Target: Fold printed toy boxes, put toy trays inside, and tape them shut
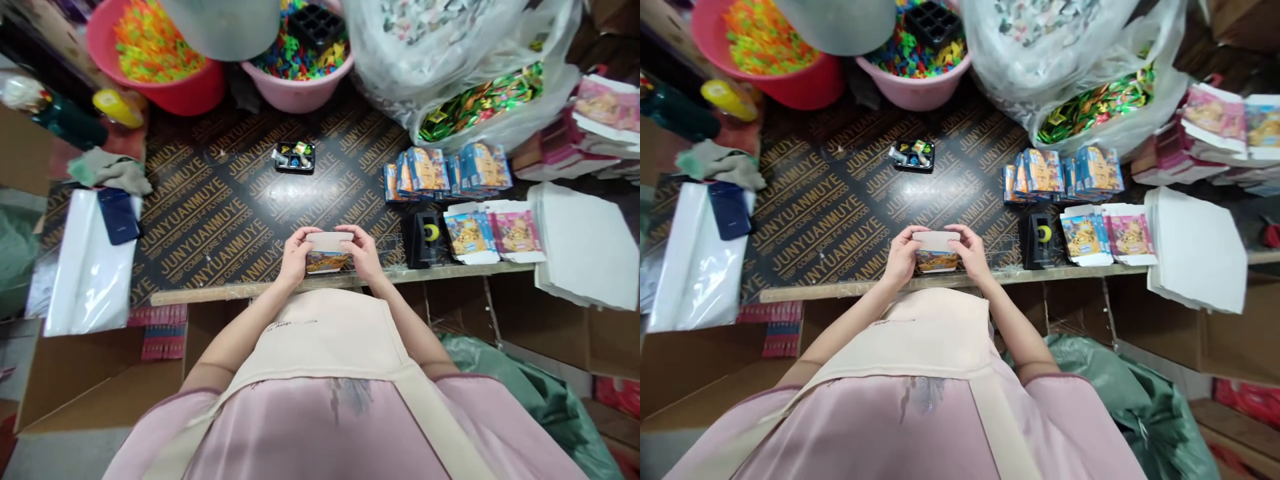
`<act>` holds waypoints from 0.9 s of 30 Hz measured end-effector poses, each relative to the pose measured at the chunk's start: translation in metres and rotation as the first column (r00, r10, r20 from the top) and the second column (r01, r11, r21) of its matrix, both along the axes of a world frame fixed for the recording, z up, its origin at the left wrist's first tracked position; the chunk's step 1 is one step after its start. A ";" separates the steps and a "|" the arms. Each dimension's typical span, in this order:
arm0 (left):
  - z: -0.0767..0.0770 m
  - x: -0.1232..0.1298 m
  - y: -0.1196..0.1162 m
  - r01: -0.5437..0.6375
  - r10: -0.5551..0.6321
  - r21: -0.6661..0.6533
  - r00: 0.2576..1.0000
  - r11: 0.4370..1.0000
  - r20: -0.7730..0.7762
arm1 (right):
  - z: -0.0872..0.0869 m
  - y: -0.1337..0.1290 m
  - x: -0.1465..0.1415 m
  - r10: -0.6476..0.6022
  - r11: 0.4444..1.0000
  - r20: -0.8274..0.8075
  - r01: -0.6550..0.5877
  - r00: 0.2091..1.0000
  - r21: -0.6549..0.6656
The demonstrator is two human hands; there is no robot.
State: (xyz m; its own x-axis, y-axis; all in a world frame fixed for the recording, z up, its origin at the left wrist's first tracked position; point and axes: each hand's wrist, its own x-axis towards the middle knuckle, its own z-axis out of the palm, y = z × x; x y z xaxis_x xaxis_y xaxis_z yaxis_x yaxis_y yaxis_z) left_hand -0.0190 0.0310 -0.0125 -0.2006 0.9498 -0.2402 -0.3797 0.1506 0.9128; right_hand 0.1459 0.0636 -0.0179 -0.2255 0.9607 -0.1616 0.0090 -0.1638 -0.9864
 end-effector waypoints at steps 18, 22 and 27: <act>0.020 -0.011 -0.010 0.063 -0.054 0.036 0.979 0.997 -0.198 | 0.011 -0.023 -0.009 -0.202 0.954 0.007 0.195 0.979 0.229; 0.020 -0.018 -0.008 0.139 -0.113 0.055 0.938 0.989 -0.326 | 0.013 -0.017 -0.002 -0.137 0.958 0.025 0.126 0.990 0.258; 0.007 -0.028 -0.018 0.301 -0.119 0.228 0.804 0.926 -0.583 | 0.012 -0.010 0.008 -0.061 0.966 0.031 0.051 0.998 0.254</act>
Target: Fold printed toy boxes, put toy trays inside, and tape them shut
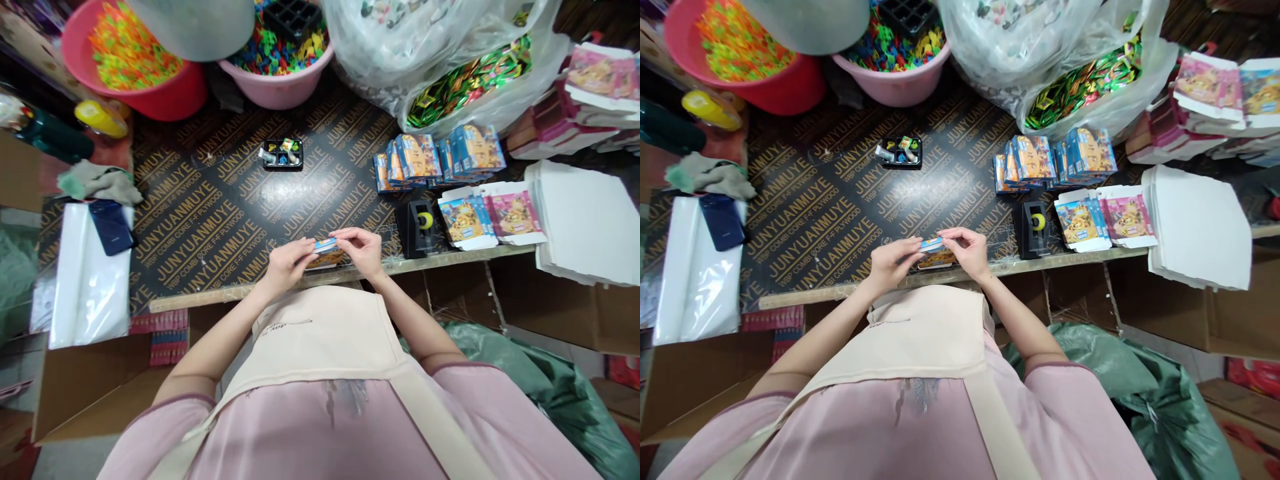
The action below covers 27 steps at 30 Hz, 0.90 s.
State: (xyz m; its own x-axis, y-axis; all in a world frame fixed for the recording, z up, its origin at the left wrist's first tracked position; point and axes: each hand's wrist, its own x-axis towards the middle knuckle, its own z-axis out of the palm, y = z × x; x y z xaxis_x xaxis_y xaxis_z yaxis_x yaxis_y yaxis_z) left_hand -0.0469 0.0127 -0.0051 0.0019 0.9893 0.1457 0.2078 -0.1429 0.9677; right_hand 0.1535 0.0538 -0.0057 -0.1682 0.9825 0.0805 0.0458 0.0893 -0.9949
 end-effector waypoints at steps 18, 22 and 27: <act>0.004 0.039 0.019 0.238 0.091 0.289 0.605 0.927 -0.791 | -0.013 -0.017 0.078 -0.478 0.803 0.362 0.231 0.800 0.549; 0.004 0.039 0.037 0.214 0.181 0.425 0.675 0.880 -0.715 | -0.021 -0.016 0.165 -0.706 0.708 0.454 0.555 0.544 0.436; -0.003 0.058 0.058 0.258 0.162 0.453 0.695 0.853 -0.701 | -0.036 -0.010 0.210 -0.445 0.882 0.623 0.437 0.643 0.179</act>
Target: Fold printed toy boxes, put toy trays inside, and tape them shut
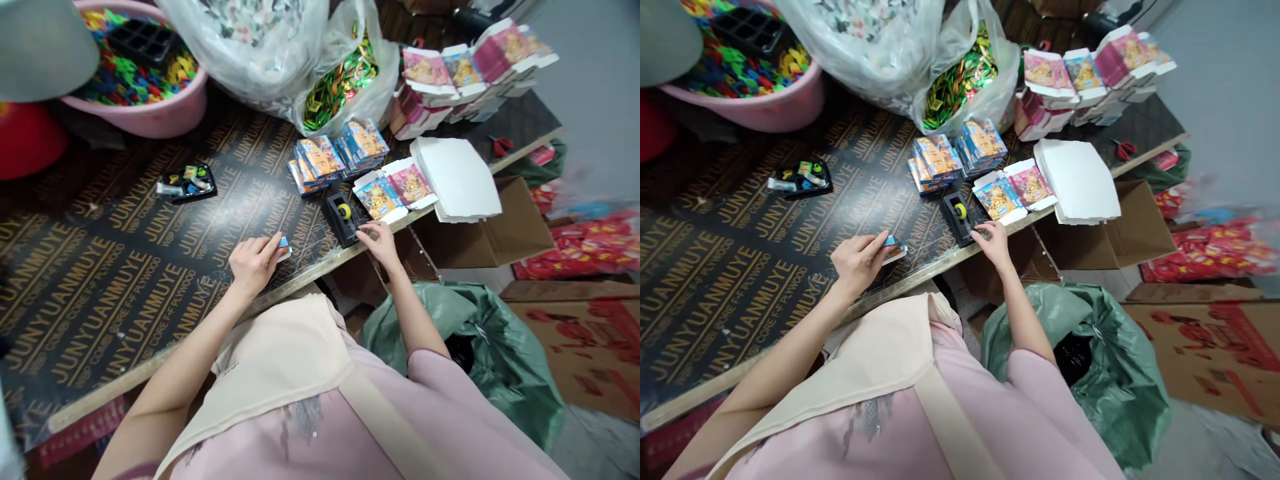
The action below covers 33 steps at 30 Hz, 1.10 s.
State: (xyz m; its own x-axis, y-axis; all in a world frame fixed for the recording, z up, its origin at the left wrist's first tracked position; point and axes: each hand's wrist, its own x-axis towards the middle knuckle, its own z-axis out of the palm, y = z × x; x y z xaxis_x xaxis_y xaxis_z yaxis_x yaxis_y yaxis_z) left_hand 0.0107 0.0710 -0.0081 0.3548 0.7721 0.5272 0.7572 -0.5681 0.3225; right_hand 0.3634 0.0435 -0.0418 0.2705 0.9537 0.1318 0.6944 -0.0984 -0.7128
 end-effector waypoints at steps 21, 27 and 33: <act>-0.005 0.000 -0.009 0.063 -0.074 -0.110 0.993 0.992 -0.095 | -0.025 -0.030 -0.035 -0.287 0.939 -0.407 0.339 0.867 0.059; -0.014 -0.002 -0.017 0.133 -0.135 -0.095 0.991 0.987 -0.015 | 0.013 -0.034 -0.096 -0.169 0.981 -0.671 0.189 0.722 -0.044; -0.015 -0.003 -0.019 0.173 -0.171 -0.136 0.985 0.975 0.027 | 0.049 -0.020 -0.180 0.011 0.886 -0.966 -0.450 0.259 -0.110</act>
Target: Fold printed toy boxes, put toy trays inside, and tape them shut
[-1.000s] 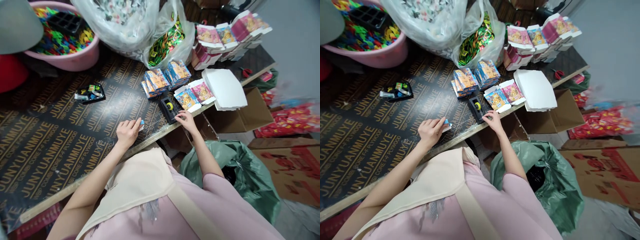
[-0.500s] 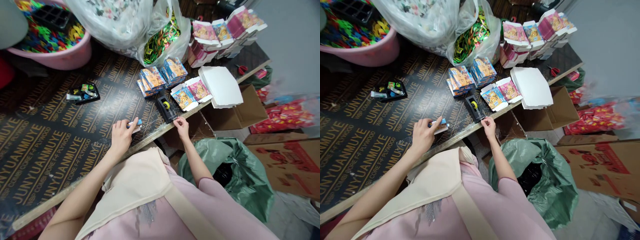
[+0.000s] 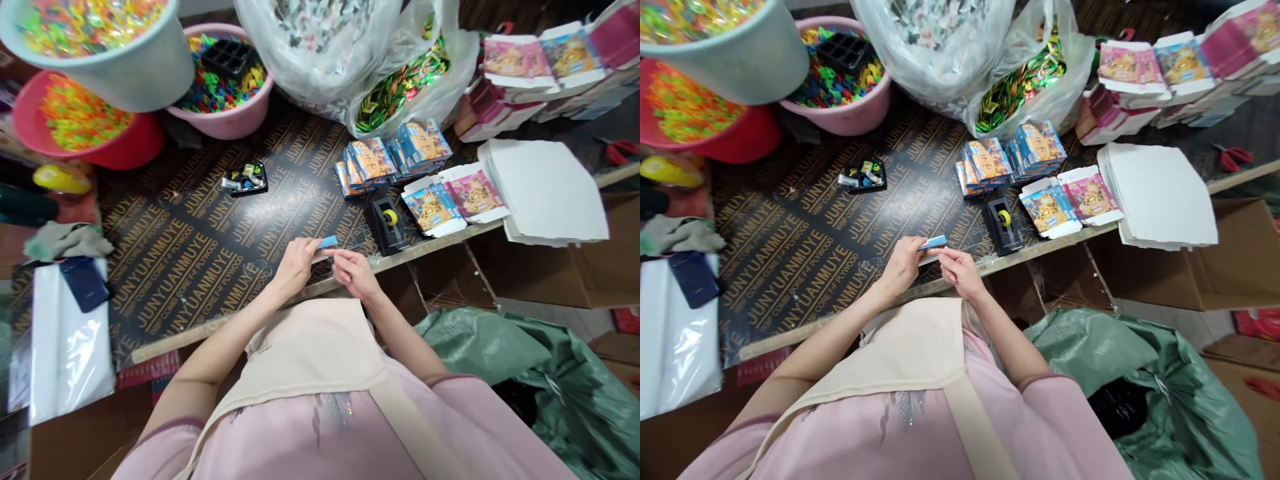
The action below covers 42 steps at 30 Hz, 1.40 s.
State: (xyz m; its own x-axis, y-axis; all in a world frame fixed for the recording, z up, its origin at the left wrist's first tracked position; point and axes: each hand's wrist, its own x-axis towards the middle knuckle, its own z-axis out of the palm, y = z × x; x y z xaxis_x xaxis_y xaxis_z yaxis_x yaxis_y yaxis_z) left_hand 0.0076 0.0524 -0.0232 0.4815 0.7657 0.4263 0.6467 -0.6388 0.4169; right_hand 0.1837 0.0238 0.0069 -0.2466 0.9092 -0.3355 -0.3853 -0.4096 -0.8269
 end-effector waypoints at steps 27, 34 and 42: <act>0.041 -0.115 0.003 -0.062 0.007 -0.442 0.992 0.895 -0.125 | -0.067 0.220 -0.074 -0.187 0.676 0.783 -0.500 0.594 0.541; -0.002 -0.068 0.054 -0.229 0.024 -0.434 0.903 0.871 -0.429 | -0.073 0.300 -0.151 -0.018 0.481 0.953 -0.833 0.303 0.274; 0.015 -0.101 0.036 -0.276 0.090 -0.406 0.903 0.871 -0.420 | -0.070 0.269 -0.131 -0.054 0.428 0.944 -0.846 0.327 0.317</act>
State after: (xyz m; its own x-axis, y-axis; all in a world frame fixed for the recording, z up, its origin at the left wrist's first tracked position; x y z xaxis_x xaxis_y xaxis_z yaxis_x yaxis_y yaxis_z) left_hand -0.0937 0.0882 -0.0078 0.3639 0.9164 -0.1668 0.8975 -0.2972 0.3257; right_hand 0.0528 0.2927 -0.0635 -0.7090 0.7048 0.0243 0.5687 0.5918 -0.5713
